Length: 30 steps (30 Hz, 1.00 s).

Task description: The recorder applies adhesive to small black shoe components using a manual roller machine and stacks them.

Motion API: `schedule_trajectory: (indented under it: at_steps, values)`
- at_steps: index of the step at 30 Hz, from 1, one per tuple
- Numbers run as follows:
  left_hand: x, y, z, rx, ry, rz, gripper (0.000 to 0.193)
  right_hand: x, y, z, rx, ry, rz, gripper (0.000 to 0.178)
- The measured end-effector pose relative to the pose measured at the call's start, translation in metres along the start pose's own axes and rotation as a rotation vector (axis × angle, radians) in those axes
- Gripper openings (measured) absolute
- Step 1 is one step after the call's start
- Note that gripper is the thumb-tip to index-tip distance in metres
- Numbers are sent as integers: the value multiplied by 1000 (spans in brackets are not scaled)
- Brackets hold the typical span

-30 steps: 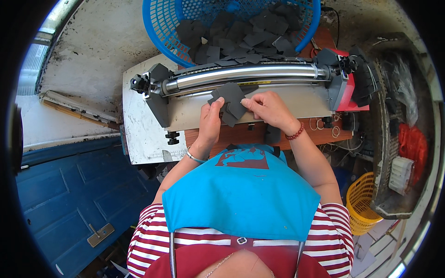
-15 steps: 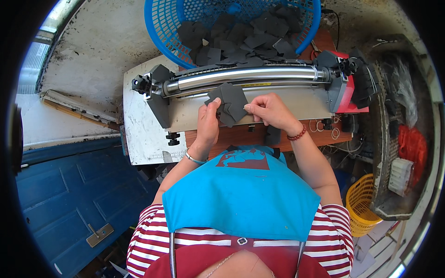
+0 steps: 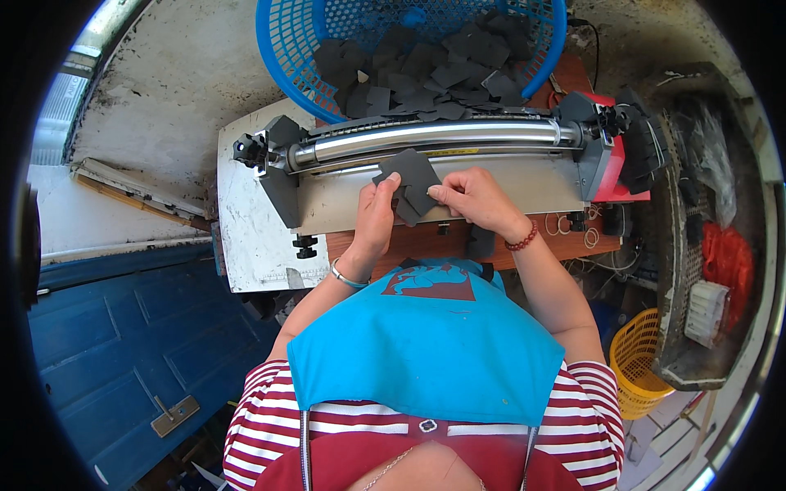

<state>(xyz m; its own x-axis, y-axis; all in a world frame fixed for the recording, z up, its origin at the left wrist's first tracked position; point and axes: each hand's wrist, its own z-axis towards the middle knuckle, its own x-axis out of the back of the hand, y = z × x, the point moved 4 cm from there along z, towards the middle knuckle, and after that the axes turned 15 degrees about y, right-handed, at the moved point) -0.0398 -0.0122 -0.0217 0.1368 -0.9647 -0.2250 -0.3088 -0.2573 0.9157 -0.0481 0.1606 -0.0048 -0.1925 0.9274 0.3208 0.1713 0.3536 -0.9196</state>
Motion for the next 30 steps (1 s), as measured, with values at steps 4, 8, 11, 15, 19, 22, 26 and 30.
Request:
schedule_trajectory:
  at_steps: [4,8,11,15,19,22,26,30]
  values:
    - [8,4,0,-6,7,12,34,13,7,-2,-135,-20,153,38]
    - [10,4,-2,-1,-8,30,33,31,25,11,-248,-3,-83,38]
    - [4,3,-1,26,-37,42,33,25,16,14,-219,105,-131,41]
    - [-2,0,-1,3,-26,58,37,5,3,4,-69,46,-2,42]
    - [-2,4,-4,36,-22,-18,37,1,9,2,-31,38,71,38]
    - [2,3,-3,33,-22,-51,36,3,10,0,-91,6,137,36]
    - [12,-2,2,-3,-64,-15,35,24,23,4,-271,49,30,33]
    - [12,2,1,-19,-3,1,34,38,32,14,-123,135,-247,34]
